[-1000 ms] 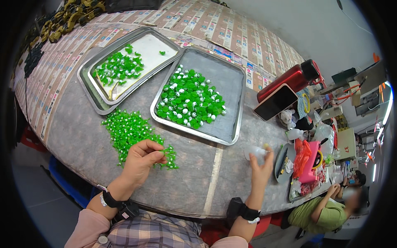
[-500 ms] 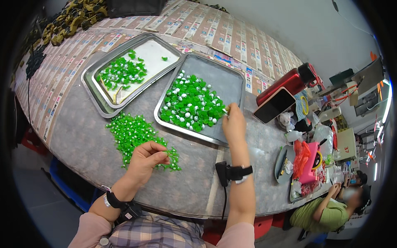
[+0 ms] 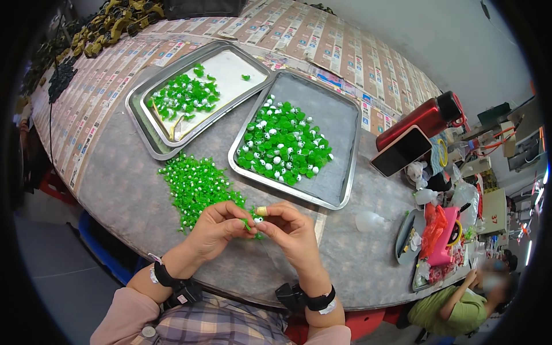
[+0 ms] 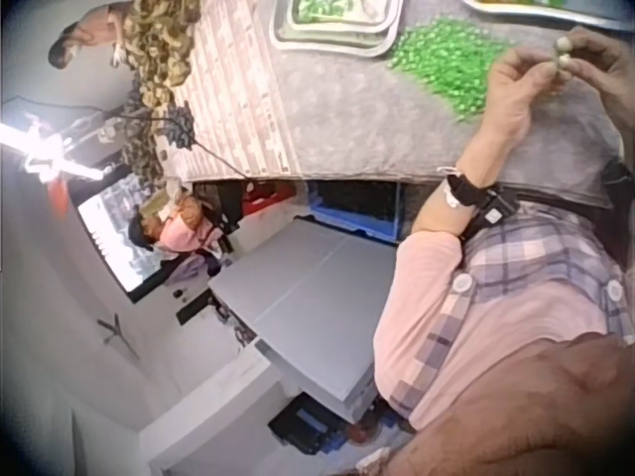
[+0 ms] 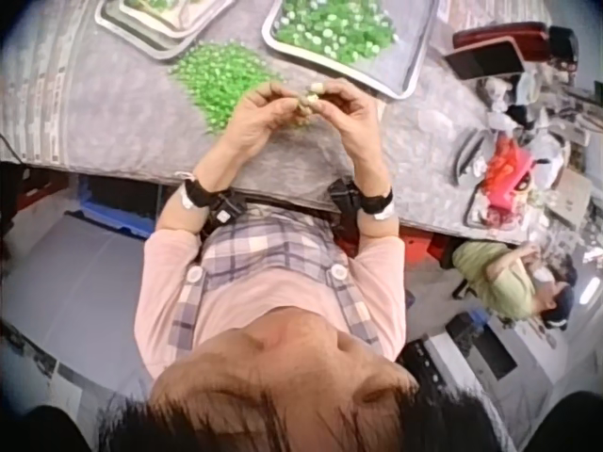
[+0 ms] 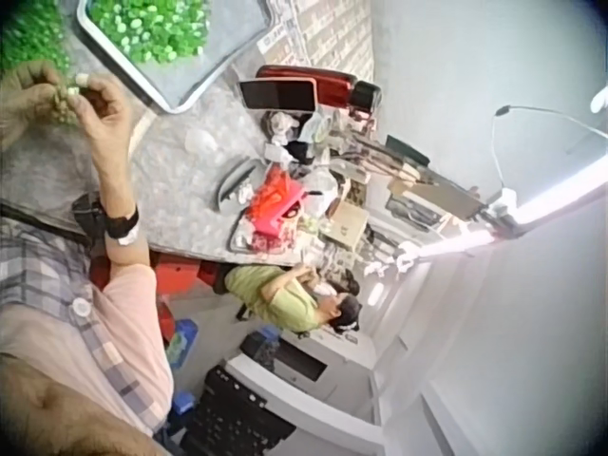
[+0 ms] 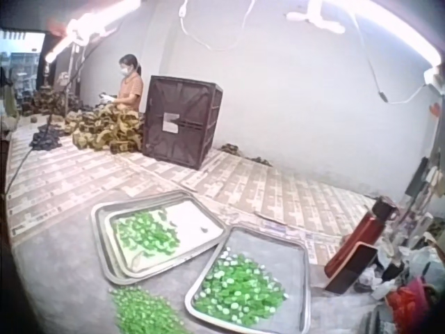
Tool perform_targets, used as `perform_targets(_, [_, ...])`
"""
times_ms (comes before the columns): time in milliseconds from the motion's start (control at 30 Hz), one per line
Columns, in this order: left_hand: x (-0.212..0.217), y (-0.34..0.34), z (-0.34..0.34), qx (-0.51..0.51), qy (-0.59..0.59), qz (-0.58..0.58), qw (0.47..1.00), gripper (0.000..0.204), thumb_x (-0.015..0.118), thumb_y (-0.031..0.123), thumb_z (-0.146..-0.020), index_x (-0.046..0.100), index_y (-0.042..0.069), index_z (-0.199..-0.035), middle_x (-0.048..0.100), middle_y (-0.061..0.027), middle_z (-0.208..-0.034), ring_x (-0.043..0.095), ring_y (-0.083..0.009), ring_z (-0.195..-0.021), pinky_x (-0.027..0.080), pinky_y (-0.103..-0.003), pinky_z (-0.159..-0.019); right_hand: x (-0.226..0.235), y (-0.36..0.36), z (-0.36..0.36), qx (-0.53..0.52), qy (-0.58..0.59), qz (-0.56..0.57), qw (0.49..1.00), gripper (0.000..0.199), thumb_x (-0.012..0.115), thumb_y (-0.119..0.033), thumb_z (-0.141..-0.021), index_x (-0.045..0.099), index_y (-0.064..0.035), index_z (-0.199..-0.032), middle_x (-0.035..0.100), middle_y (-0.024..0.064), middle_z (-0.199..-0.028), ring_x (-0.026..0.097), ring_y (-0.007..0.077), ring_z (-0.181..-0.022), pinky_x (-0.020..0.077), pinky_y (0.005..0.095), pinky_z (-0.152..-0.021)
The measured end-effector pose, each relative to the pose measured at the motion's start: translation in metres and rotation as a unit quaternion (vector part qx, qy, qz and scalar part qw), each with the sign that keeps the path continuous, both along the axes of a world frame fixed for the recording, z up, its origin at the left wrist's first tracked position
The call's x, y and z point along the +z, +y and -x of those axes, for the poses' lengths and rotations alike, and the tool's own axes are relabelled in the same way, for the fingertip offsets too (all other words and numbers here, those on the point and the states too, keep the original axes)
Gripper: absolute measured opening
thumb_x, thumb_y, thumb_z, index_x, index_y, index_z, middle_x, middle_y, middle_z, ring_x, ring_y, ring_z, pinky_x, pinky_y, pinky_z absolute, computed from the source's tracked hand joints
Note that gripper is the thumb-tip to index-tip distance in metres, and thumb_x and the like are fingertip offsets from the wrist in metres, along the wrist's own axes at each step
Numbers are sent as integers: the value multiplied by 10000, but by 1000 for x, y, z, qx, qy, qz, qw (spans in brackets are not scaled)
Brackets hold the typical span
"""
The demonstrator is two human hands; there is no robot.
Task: The person assembles small green plastic components by applying a drop of liquid from a squeeze bottle and attaching a white bead to each piece. The finished units are placed into a metal tray on the table. The process is repetitive and performed one at a time.
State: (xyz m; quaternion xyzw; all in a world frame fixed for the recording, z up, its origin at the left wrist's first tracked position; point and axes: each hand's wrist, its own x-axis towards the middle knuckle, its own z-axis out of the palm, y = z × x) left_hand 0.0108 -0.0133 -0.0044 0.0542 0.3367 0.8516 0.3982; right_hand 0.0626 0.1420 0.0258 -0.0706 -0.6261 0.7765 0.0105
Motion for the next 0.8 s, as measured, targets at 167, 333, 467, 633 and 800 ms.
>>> perform_targets(167, [5,-1,0,5,-25,11,1000,93,563,61,-752,524,17,-823,574,-97,-812,577,-172,-735,483,-276,-673,-3,0,-6,-11,-27,52,998,194,594,15,-714,559,20,-905,591,67,-859,563,119,-774,452,213,-693])
perform_targets(333, [2,0,1,3,-22,-9,1000,81,531,53,-781,530,24,-857,591,-97,-820,584,-148,-745,486,-247,-662,-2,-1,-9,-18,-35,49,998,192,590,31,-711,553,22,-900,589,79,-862,563,120,-781,454,219,-697])
perform_targets(467, [2,0,1,24,-25,24,999,85,540,54,-776,536,22,-855,589,-85,-802,581,-138,-724,482,-237,-645,-1,-2,-11,-65,7,34,997,202,595,45,-701,547,21,-896,583,82,-860,563,130,-787,452,230,-707])
perform_targets(633, [4,2,-1,37,-2,77,996,81,558,37,-752,536,20,-828,584,-75,-763,574,-140,-678,480,-251,-623,-2,-3,-9,-60,35,6,998,204,600,43,-697,547,16,-892,580,85,-862,562,137,-799,452,235,-711])
perform_targets(800, [5,3,-2,47,32,90,994,59,560,22,-747,547,4,-802,581,-79,-770,568,-134,-680,473,-239,-620,-2,-5,-9,-44,25,-35,998,204,600,36,-701,545,16,-897,580,86,-861,561,129,-797,452,229,-701])
